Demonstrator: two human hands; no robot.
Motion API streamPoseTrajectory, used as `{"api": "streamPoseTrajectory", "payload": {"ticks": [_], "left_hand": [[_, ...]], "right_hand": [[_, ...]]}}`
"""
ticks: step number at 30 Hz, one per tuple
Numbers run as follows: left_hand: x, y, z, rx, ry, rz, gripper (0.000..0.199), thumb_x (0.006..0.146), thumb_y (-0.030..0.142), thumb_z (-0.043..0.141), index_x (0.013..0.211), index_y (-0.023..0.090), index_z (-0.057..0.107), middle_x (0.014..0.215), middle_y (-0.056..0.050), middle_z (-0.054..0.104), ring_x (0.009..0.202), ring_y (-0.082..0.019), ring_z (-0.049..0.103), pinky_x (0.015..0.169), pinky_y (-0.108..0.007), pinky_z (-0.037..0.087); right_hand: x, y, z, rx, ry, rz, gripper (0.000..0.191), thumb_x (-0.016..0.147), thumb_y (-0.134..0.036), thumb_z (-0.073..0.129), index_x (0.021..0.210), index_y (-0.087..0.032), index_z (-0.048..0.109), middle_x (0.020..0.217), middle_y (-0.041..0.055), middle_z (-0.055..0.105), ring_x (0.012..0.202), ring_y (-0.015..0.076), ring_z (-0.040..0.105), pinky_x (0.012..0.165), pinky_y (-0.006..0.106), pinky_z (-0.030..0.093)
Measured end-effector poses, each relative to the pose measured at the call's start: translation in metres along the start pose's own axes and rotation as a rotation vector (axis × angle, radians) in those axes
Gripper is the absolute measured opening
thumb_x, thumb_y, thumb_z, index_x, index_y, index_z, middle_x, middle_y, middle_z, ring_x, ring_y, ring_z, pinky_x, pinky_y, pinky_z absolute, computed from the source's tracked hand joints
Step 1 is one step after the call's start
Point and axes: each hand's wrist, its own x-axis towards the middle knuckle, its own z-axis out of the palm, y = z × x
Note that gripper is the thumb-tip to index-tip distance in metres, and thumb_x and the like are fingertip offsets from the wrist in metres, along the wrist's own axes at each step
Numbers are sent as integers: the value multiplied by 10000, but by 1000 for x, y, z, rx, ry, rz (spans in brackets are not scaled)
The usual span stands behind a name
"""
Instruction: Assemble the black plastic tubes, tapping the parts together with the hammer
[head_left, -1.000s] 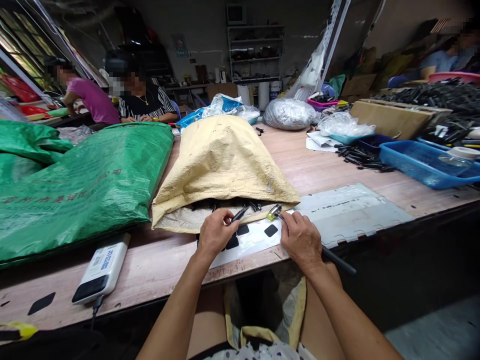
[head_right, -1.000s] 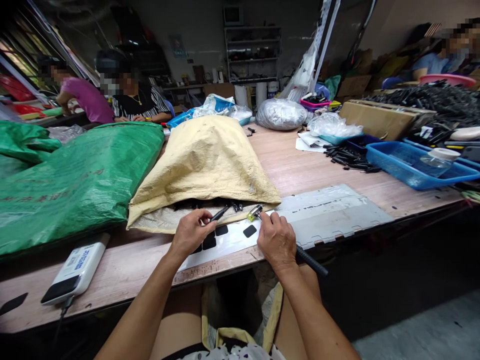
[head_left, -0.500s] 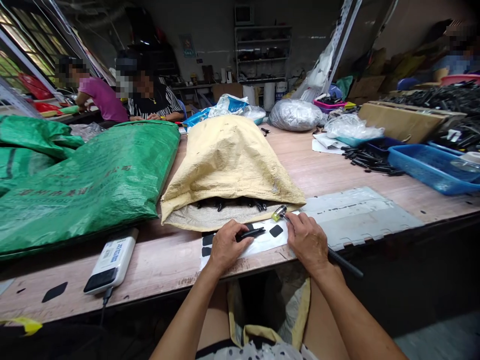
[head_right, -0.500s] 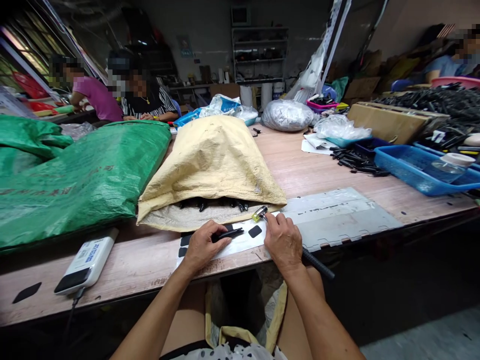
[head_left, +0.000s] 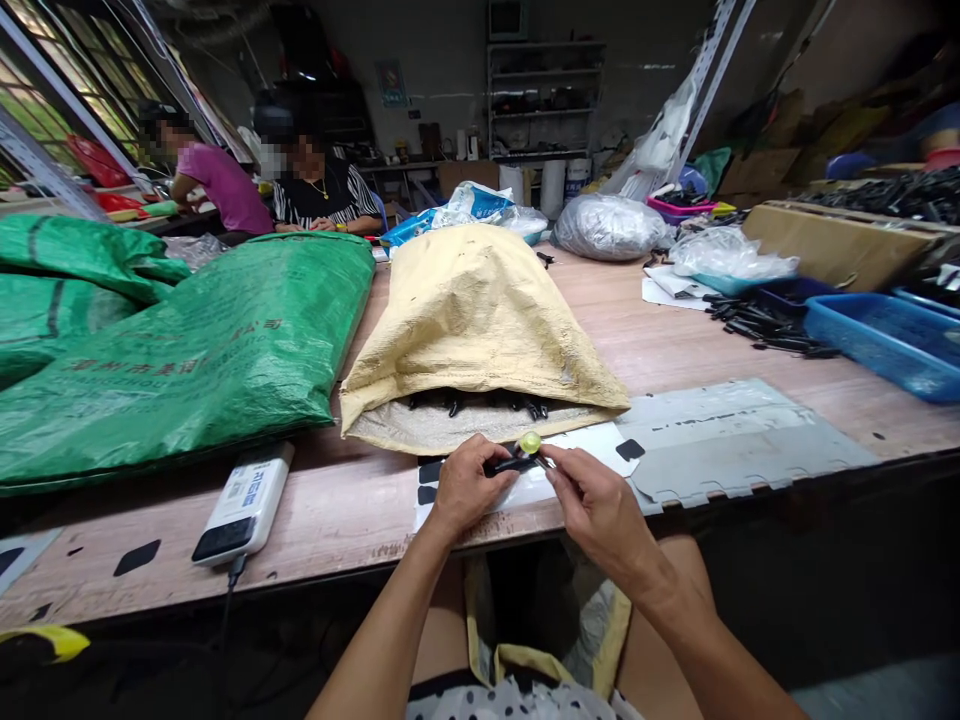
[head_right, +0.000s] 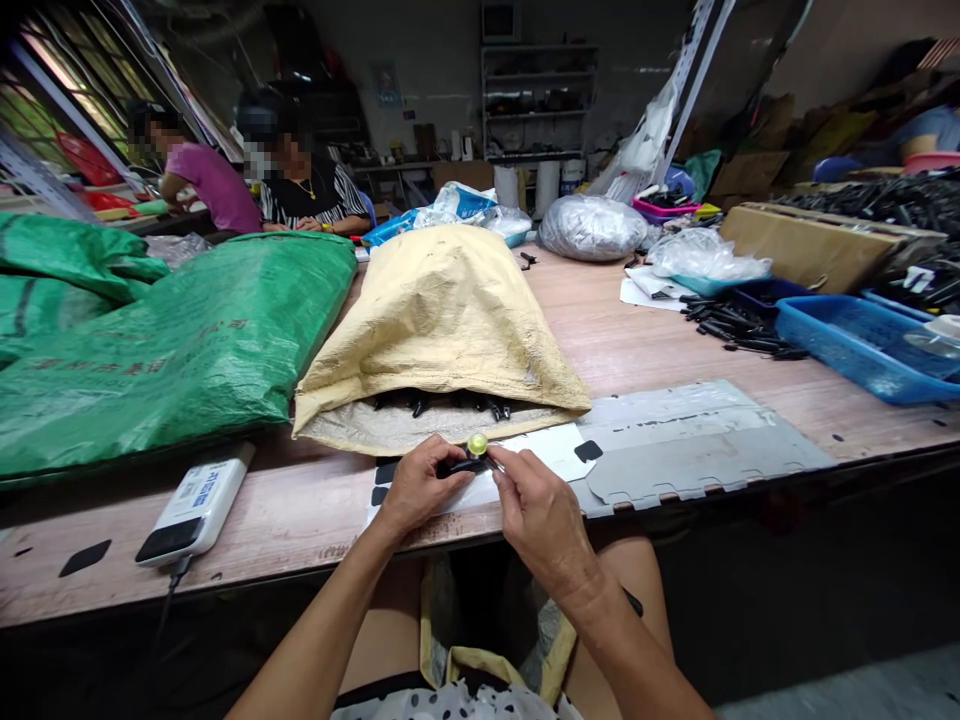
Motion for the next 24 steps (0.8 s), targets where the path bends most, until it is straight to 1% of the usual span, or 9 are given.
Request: {"api": "streamPoseTrajectory", "payload": {"ticks": [4,6,9,13,15,20,24], "left_hand": [[0,-2,1,-27,-8,-9,104,773,234,761,873,228,736,825,21,608,778,-142,571,699,-252,398],[0,-4,1,-27,-5,-4,82,775,246,767,838,218,723,809,23,591,772,-142,562,693,-252,391],[0,-5,1,-24,4,2,87,778,263,770,797,206,707,794,23,574,751,-140,546,682,-254,387],[1,-5,2,-35,2,-22,71,764,252,768,805,218,720,794,25,583,761,-142,561,689,-252,398],[1,-4,3,-47,7,-24,83,758,235,763,836,226,737,812,23,603,781,-145,575,707,-254,410],[1,-4,3,-35,6,-42,107,750,226,750,857,226,751,809,16,618,736,-141,557,678,-255,408],[1,-3,3,-29,12,-42,119,741,225,745,860,229,751,809,15,624,736,-142,554,674,-250,407]], "right_hand": [[-2,-4,10,-58,-68,-20,361,976,-188,454,1286,-266,622,1062,52,699,962,183,660,882,315,528],[-1,-7,10,-80,-61,-38,362,983,-191,447,1297,-258,615,1051,52,692,952,178,654,867,302,524],[0,-11,10,-108,-17,-64,371,998,-206,429,1326,-243,599,1032,64,682,936,180,643,846,290,512],[-1,-10,12,-189,-60,-37,373,991,-198,435,1305,-269,624,925,44,666,853,173,636,770,272,493],[-1,-8,10,-189,-62,-16,363,988,-198,445,1287,-272,636,936,40,672,860,172,641,772,273,492],[1,-2,2,-152,42,-11,352,1001,-233,441,1298,-241,629,1014,71,695,925,187,657,839,300,506],[-2,-1,4,-169,-17,9,344,992,-219,442,1269,-257,643,993,56,699,905,182,660,819,289,508]]}}
